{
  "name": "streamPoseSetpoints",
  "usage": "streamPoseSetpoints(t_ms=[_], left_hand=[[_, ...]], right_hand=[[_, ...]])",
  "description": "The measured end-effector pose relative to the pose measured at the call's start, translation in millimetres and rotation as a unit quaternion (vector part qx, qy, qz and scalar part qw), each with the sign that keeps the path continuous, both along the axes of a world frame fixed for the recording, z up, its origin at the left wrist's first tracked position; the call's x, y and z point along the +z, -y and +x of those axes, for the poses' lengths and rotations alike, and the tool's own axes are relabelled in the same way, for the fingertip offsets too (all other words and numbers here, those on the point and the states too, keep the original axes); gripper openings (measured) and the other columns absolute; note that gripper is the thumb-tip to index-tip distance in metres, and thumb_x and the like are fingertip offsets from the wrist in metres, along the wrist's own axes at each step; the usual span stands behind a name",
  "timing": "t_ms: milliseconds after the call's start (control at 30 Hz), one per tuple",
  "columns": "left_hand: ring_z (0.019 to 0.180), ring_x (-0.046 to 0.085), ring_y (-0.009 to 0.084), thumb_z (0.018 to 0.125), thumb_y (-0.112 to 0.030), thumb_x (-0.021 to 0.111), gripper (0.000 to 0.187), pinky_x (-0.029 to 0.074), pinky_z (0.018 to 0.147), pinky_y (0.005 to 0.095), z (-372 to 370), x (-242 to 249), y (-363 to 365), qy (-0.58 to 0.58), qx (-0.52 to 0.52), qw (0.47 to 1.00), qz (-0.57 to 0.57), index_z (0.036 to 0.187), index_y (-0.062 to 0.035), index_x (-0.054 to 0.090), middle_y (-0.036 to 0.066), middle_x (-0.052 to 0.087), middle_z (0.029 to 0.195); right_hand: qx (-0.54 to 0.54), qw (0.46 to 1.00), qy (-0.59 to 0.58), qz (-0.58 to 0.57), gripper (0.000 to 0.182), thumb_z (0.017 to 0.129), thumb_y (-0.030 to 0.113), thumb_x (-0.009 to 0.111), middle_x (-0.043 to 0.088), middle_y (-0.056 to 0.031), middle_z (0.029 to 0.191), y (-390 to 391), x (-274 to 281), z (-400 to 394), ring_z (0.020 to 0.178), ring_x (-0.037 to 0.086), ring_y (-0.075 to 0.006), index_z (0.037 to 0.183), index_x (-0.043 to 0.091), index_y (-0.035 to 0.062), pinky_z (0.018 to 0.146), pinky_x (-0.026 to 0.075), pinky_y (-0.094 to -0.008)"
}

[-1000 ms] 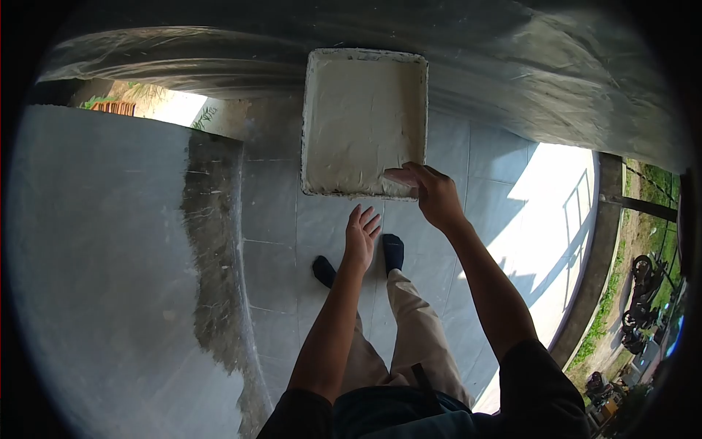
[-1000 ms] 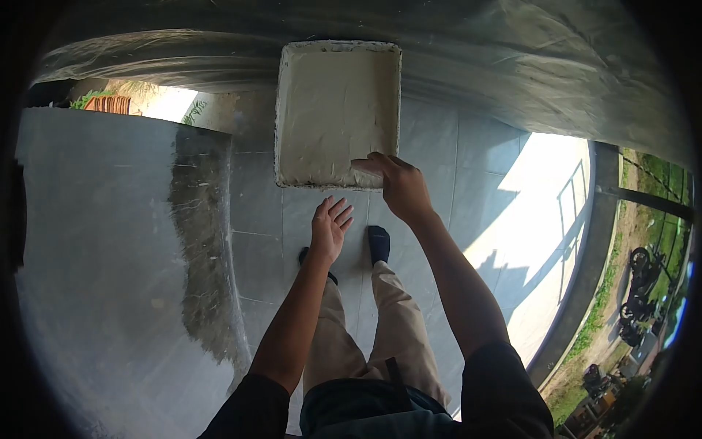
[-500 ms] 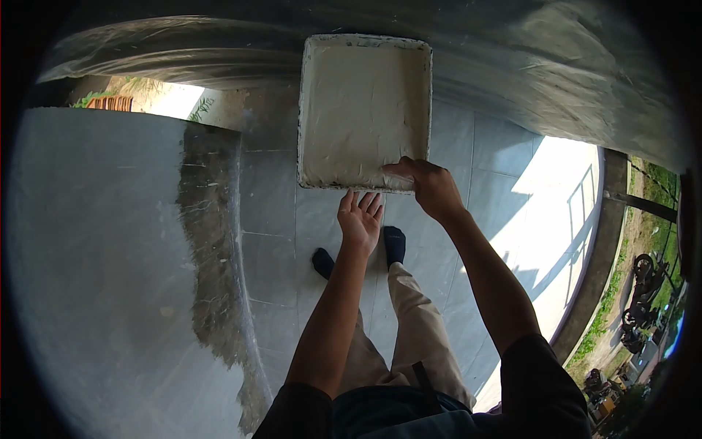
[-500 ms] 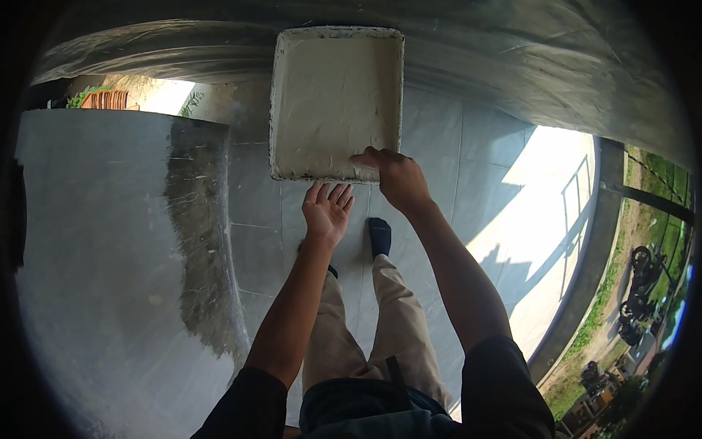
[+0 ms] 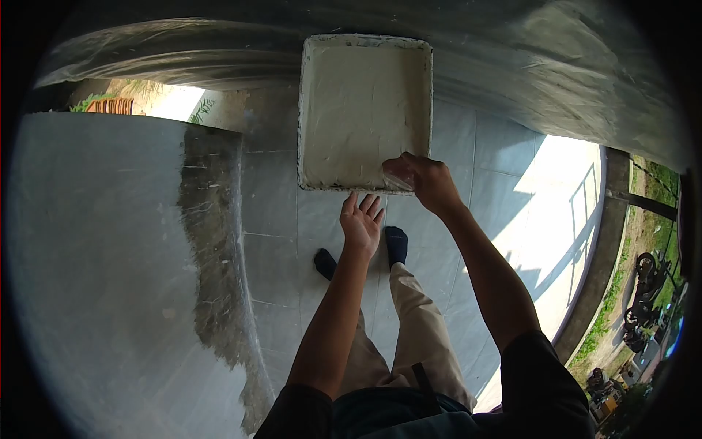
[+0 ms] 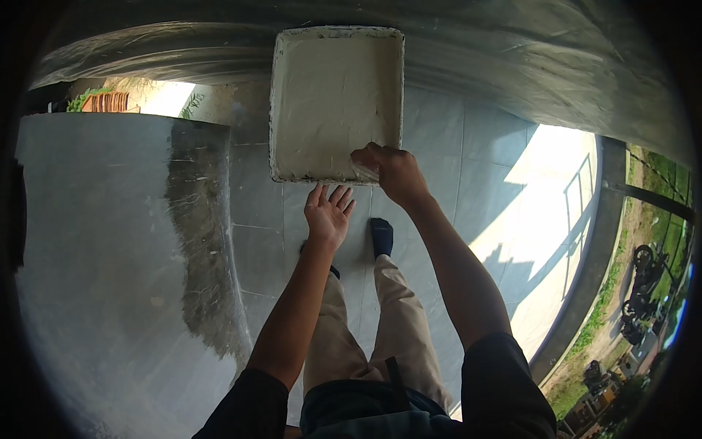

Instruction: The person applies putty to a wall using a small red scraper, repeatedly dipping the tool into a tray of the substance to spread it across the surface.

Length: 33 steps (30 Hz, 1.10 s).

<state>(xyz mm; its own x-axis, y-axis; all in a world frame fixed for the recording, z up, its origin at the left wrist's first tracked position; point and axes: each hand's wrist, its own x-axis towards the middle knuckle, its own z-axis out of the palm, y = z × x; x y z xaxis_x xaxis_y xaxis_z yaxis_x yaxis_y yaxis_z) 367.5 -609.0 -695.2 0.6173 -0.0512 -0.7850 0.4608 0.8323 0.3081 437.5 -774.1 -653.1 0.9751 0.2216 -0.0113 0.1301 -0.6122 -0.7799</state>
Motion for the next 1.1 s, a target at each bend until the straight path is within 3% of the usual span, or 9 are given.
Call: streamPoseSetpoints(t_ms=[333,433,533,600,700,800,933,1000,1100], left_hand=[[0.151,0.019,0.0329,0.097,-0.050,0.047,0.085,0.011,0.122,0.0475,-1,3,-5,0.012,-0.020,0.999,0.029,0.160,-0.0106,0.004,0.018,0.020,0.162],[0.151,0.019,0.0324,0.098,-0.049,0.046,0.083,0.012,0.122,0.0474,-5,3,-9,0.009,-0.025,0.999,0.028,0.160,-0.0102,0.005,0.018,0.021,0.162],[0.151,0.020,0.0321,0.099,-0.049,0.044,0.082,0.012,0.122,0.0474,-4,3,-13,0.019,-0.039,0.998,0.035,0.160,-0.0093,0.007,0.017,0.022,0.162],[0.151,0.020,0.0318,0.099,-0.049,0.044,0.081,0.012,0.122,0.0473,-5,3,-15,0.021,-0.052,0.997,0.046,0.159,-0.0081,0.009,0.016,0.023,0.162],[0.151,0.021,0.0311,0.099,-0.050,0.043,0.080,0.012,0.121,0.0472,-6,3,-17,0.020,-0.063,0.997,0.050,0.159,-0.0068,0.012,0.015,0.025,0.162],[0.150,0.022,0.0305,0.099,-0.050,0.043,0.080,0.013,0.121,0.0468,-8,0,-20,0.010,-0.072,0.996,0.058,0.159,-0.0055,0.013,0.015,0.026,0.162],[0.150,0.021,0.0341,0.099,-0.049,0.047,0.076,0.014,0.120,0.0512,-13,-9,-23,0.015,-0.070,0.996,0.061,0.156,-0.0077,0.018,0.017,0.027,0.160],[0.149,0.023,0.0335,0.099,-0.049,0.047,0.076,0.015,0.120,0.0510,-15,-11,-24,0.012,-0.081,0.994,0.069,0.156,-0.0075,0.019,0.017,0.029,0.160],[0.149,0.024,0.0327,0.099,-0.049,0.048,0.076,0.016,0.120,0.0507,-16,-10,-24,0.009,-0.096,0.993,0.071,0.157,-0.0078,0.020,0.016,0.029,0.160]], right_hand=[[0.066,0.997,-0.019,0.034,0.038,0.082,-0.013,0.055,0.070,-0.0224,0.101,1,-7,14,0.093,0.071,-0.0353,0.117,0.064,-0.0022,0.080,0.058,-0.0387],[0.081,0.991,-0.041,0.103,0.035,0.084,-0.012,0.055,0.071,-0.0211,0.100,2,-26,15,0.092,0.072,-0.0329,0.115,0.065,-0.0018,0.080,0.057,-0.0381],[0.084,0.995,-0.046,0.026,0.033,0.085,-0.009,0.057,0.072,-0.0200,0.098,-1,-28,28,0.090,0.072,-0.0315,0.116,0.066,-0.0003,0.079,0.057,-0.0375],[0.141,0.984,-0.057,-0.090,0.032,0.087,-0.006,0.058,0.072,-0.0203,0.098,-4,-22,37,0.087,0.072,-0.0309,0.118,0.066,0.0014,0.079,0.057,-0.0370],[0.154,0.975,-0.095,-0.128,0.027,0.087,0.001,0.061,0.072,-0.0181,0.100,-5,-21,48,0.092,0.071,-0.0319,0.113,0.068,0.0056,0.081,0.058,-0.0388],[0.123,0.986,-0.101,-0.056,0.031,0.087,0.002,0.061,0.071,-0.0192,0.101,-1,-28,46,0.092,0.071,-0.0320,0.117,0.068,0.0080,0.081,0.058,-0.0380],[0.121,0.977,-0.156,-0.074,0.032,0.093,0.002,0.060,0.071,-0.0199,0.104,0,-26,52,0.092,0.071,-0.0300,0.124,0.066,0.0056,0.084,0.055,-0.0372],[0.125,0.972,-0.182,-0.080,0.035,0.090,0.003,0.058,0.071,-0.0191,0.102,1,-31,57,0.094,0.071,-0.0322,0.123,0.068,0.0110,0.084,0.056,-0.0375],[0.148,0.968,-0.168,-0.109,0.034,0.093,0.006,0.057,0.071,-0.0204,0.104,5,-33,64,0.095,0.071,-0.0324,0.124,0.068,0.0116,0.085,0.056,-0.0397]])
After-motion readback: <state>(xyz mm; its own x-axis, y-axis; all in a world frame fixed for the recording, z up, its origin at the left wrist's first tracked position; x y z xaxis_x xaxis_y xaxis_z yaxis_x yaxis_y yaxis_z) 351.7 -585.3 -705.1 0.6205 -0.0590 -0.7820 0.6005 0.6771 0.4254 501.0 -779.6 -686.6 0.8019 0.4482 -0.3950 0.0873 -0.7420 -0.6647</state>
